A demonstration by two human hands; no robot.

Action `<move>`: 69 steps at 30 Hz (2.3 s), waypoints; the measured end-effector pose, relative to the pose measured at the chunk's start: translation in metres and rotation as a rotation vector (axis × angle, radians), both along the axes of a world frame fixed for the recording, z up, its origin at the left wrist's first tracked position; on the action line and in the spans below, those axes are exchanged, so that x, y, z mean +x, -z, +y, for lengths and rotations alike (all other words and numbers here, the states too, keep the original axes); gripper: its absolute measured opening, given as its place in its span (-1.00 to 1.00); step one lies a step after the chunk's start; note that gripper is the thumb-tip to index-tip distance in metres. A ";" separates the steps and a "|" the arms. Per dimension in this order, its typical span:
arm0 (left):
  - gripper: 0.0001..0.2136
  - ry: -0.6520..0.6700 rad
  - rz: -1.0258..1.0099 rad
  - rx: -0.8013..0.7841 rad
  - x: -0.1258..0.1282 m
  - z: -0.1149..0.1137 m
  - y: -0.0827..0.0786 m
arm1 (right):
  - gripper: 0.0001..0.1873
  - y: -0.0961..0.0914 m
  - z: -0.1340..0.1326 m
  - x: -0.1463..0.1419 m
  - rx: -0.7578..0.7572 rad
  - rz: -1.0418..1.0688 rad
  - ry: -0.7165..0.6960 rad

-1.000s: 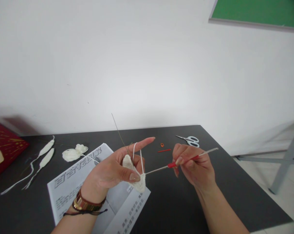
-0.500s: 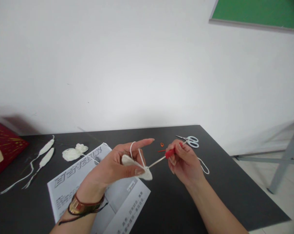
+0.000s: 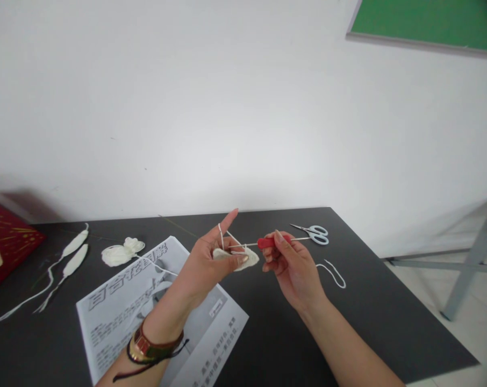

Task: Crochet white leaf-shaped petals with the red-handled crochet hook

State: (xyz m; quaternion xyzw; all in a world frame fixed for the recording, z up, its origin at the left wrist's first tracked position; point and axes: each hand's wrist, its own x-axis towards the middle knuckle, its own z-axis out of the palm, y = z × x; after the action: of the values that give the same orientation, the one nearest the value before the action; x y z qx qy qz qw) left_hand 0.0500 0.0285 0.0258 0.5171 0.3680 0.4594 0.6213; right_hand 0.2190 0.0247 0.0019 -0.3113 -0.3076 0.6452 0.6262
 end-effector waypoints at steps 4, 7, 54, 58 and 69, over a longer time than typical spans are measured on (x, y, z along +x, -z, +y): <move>-0.17 0.018 -0.041 -0.033 0.000 -0.002 -0.001 | -0.79 0.001 0.001 0.000 -0.010 -0.003 0.003; -0.20 0.017 -0.020 -0.037 0.001 -0.004 -0.003 | -0.79 0.001 0.001 0.001 -0.001 -0.017 0.010; -0.12 -0.188 0.244 -0.018 0.010 -0.009 -0.006 | -0.88 0.004 -0.011 0.006 0.412 -0.552 0.301; -0.11 -0.211 0.051 -0.098 0.010 -0.007 -0.003 | -0.74 0.008 -0.018 0.008 0.789 -0.911 0.327; -0.22 0.019 -0.196 -0.341 -0.008 -0.008 -0.017 | -0.89 0.010 -0.004 0.001 0.430 -0.233 0.114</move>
State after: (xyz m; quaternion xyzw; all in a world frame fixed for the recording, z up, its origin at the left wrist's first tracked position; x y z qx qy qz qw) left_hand 0.0421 0.0207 0.0430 0.3608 0.3733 0.4325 0.7372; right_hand 0.2202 0.0202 -0.0076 -0.2601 -0.4898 0.4883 0.6738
